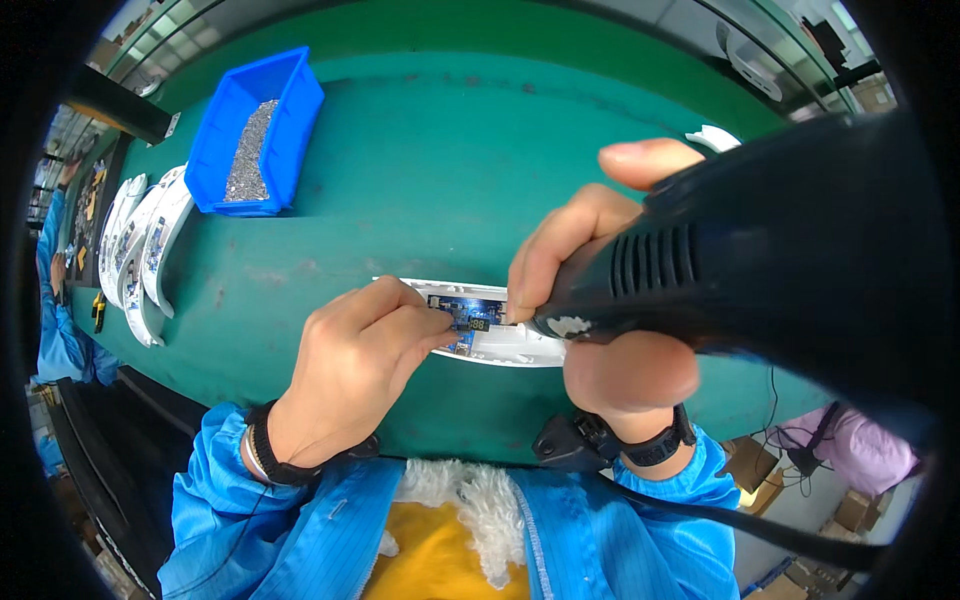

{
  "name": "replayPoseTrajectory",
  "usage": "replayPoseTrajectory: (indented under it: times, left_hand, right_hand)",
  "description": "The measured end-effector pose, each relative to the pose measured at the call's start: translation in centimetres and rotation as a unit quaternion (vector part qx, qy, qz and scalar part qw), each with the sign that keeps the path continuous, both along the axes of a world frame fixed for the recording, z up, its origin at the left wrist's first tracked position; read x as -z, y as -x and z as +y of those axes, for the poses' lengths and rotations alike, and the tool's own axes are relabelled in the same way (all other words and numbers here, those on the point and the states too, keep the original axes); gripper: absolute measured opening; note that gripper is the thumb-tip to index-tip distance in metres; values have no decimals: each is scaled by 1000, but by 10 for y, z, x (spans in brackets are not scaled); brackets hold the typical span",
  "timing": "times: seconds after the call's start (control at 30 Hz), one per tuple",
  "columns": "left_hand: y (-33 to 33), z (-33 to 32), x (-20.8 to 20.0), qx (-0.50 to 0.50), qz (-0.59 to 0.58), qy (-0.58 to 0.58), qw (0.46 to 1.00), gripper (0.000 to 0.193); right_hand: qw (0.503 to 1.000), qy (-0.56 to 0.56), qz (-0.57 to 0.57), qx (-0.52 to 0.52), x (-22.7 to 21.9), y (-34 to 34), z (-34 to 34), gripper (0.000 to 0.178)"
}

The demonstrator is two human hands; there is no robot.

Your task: Assemble internal PCB components and internal wiring into plastic device housings using an electric screwdriver.

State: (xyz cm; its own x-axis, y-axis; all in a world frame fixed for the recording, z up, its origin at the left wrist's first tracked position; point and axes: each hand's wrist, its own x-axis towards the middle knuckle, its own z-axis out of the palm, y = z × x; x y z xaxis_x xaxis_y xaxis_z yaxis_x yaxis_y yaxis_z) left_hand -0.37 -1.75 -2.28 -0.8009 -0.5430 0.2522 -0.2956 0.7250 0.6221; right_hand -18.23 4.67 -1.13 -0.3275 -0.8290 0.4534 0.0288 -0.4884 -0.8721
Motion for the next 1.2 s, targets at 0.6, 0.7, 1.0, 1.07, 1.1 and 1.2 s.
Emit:
replayPoseTrajectory:
  times: [0.6,0.7,1.0,1.07,1.1,1.2]
  left_hand:
    - [-7,-13,-2,41,102,6,994,18]
    - [-11,-16,-3,39,90,-10,995,17]
    - [-30,-34,-11,12,78,-92,993,15]
    - [-32,-38,-7,0,88,-72,993,21]
    - [-31,-38,-7,-16,80,-75,994,23]
    - [-29,-35,-5,-28,57,-99,993,25]
  right_hand:
    - [995,61,-22,-80,-53,-48,-11,82]
    - [994,59,-45,-82,-50,-52,-10,84]
    - [992,48,-21,-114,-28,-43,-16,87]
    - [995,42,-63,-60,-22,-49,-16,86]
    - [996,44,-53,-57,-19,-48,-16,86]
    - [996,48,-38,-71,-14,-44,-18,87]
